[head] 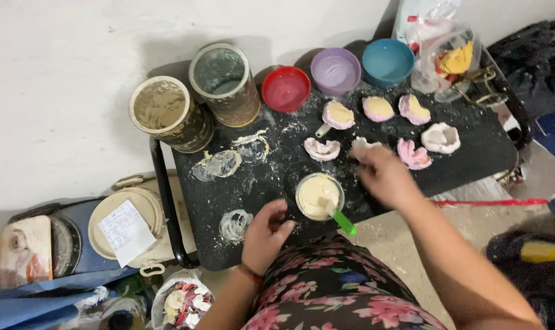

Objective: Filling dental impressions with mixed dental stone using a spatula at a laboratory bench

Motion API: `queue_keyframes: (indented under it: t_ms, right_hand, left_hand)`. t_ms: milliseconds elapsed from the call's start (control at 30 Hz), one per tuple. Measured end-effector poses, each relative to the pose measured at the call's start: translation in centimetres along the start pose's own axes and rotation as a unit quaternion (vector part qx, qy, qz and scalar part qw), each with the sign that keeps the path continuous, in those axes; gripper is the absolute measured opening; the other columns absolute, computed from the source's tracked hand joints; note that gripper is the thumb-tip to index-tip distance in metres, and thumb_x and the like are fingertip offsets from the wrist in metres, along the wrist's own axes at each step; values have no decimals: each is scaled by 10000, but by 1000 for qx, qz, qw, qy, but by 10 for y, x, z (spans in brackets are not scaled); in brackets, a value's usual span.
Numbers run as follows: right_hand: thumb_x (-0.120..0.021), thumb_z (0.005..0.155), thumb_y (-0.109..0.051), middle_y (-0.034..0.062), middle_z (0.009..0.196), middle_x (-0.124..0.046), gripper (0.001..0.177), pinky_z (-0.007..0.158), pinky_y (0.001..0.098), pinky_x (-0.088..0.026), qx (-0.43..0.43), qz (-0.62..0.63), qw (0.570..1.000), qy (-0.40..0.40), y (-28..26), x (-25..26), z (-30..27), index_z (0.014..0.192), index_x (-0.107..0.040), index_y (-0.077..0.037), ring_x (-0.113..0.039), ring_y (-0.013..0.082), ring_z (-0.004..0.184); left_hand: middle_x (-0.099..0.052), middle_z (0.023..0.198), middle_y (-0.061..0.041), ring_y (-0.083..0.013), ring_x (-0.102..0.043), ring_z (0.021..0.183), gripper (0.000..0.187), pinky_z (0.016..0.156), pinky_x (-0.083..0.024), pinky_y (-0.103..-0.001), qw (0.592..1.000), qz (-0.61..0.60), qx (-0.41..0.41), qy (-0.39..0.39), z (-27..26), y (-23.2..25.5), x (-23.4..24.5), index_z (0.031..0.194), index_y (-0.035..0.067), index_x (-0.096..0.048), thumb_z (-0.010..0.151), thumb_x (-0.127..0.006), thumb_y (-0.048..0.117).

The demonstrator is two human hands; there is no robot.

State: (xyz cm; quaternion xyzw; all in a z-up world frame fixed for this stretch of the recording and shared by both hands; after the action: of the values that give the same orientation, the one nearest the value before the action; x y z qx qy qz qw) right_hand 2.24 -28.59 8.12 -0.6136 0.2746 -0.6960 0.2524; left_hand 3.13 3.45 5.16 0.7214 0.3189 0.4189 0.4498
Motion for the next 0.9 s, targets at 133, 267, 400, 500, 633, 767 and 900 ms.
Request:
queue_keyframes:
  t_ms: [133, 267, 400, 500, 633, 767, 900]
  right_hand:
    - [-849, 723, -113, 209, 969, -702, 686, 771, 533, -585, 72, -8, 997, -17, -45, -28, -56, 1385, -669, -93, -719, 421, 889]
    - [-836, 820, -249, 126, 853, -748, 407, 758, 447, -601, 66, 75, 995, 8, -58, -41, -71, 1199, -768, -117, -754, 337, 788]
    - [-718, 937, -231, 163, 949, -779, 262, 828, 474, -597, 8, 95, 993, 63, -45, -35, -72, 1151, -772, -90, -766, 368, 899]
    - [-694, 943, -216, 121, 1067, -786, 260, 894, 467, -581, -11, 80, 992, 94, -52, -26, -63, 1173, -756, -114, -740, 361, 1060]
    - [-683, 954, -179, 206, 1047, -780, 252, 883, 527, -573, -27, 108, 992, 56, -65, -27, -55, 1152, -768, -48, -734, 429, 1026]
    - [-762, 876, -97, 240, 1016, -781, 199, 900, 551, -569, 19, 89, 995, 29, -98, -2, -50, 1058, -779, -17, -743, 458, 1003]
    - [-806, 817, -91, 227, 955, -797, 169, 873, 552, -597, 74, 43, 996, -37, -95, -11, -60, 981, -814, -54, -772, 433, 938]
  left_hand:
    - [-569, 1461, -246, -510, -456, 1397, 984, 1149, -371, -598, 989, 71, -122, -43, 30, 25, -14, 1493, 45, -536, 655, -917, 392]
    - [-311, 1612, -283, -590, -341, 1435, 1226, 1132, -379, -672, 969, 169, -83, -162, 39, 50, -30, 1652, 100, -242, 686, -935, 400]
    - [-298, 1585, -350, -610, -391, 1407, 1286, 1124, -419, -662, 966, 170, -83, -179, 42, 47, -33, 1668, 74, -163, 695, -933, 411]
    - [-330, 1574, -331, -601, -447, 1375, 1317, 1111, -453, -647, 964, 179, -96, -172, 48, 42, -35, 1665, 95, -185, 649, -937, 462]
    - [-368, 1575, -263, -548, -480, 1385, 1212, 1121, -470, -578, 960, 186, -94, -186, 54, 42, -34, 1647, 131, -258, 685, -907, 481]
    - [-374, 1578, -247, -501, -523, 1369, 1149, 1099, -500, -551, 960, 188, -73, -192, 55, 45, -32, 1650, 171, -276, 731, -892, 483]
    - [-348, 1604, -210, -464, -536, 1374, 1200, 1103, -514, -545, 956, 213, -53, -193, 56, 37, -35, 1653, 228, -228, 693, -888, 514]
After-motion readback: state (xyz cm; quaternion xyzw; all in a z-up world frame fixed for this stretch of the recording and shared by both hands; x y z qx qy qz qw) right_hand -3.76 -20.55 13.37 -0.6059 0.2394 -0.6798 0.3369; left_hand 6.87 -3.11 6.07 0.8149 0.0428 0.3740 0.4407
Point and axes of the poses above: each hand's wrist, its own z-axis towards the middle knuckle, its own x-axis out of the back of the hand, y = z × x, the point moved 4 cm from there along z, towards the middle knuckle
